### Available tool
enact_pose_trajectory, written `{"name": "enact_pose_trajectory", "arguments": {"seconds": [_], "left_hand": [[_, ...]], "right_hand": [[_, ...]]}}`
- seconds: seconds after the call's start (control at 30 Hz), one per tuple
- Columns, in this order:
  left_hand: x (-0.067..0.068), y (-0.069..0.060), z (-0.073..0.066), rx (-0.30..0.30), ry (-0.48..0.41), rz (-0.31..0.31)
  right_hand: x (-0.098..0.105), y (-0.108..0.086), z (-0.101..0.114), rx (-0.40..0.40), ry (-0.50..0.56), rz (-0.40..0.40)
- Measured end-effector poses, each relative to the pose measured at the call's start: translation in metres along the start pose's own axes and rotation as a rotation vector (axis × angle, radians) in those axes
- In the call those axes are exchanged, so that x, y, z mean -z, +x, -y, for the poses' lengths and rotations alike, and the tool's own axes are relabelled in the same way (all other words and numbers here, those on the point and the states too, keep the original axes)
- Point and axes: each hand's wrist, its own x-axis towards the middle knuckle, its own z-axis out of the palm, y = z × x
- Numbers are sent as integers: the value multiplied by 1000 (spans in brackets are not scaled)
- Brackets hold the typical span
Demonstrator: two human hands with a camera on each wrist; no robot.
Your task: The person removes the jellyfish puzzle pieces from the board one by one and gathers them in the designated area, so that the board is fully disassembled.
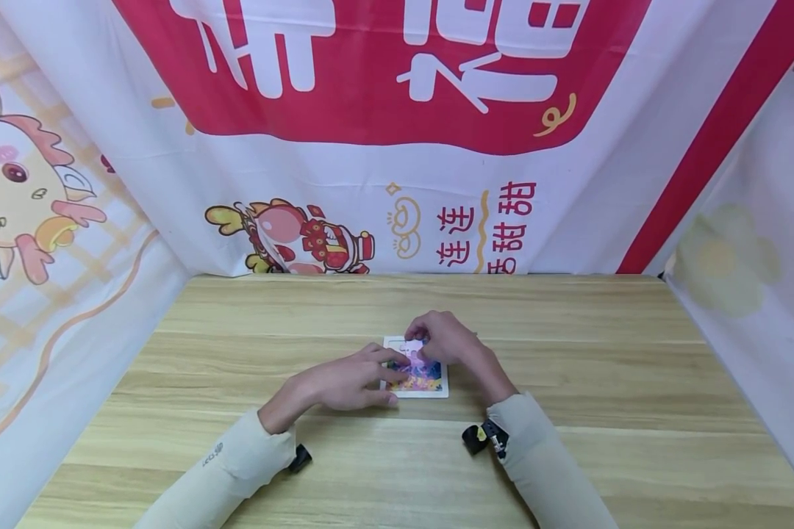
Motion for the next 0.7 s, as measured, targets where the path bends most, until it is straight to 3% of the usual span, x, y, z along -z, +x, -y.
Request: {"name": "enact_pose_trajectory", "arguments": {"seconds": [0.43,0.7], "left_hand": [[0,-1,2,7,-26,2],[-2,-1,4,16,-37,9]], "right_hand": [[-1,-1,5,35,-36,-39],[4,-2,0,88,24,-56]]}}
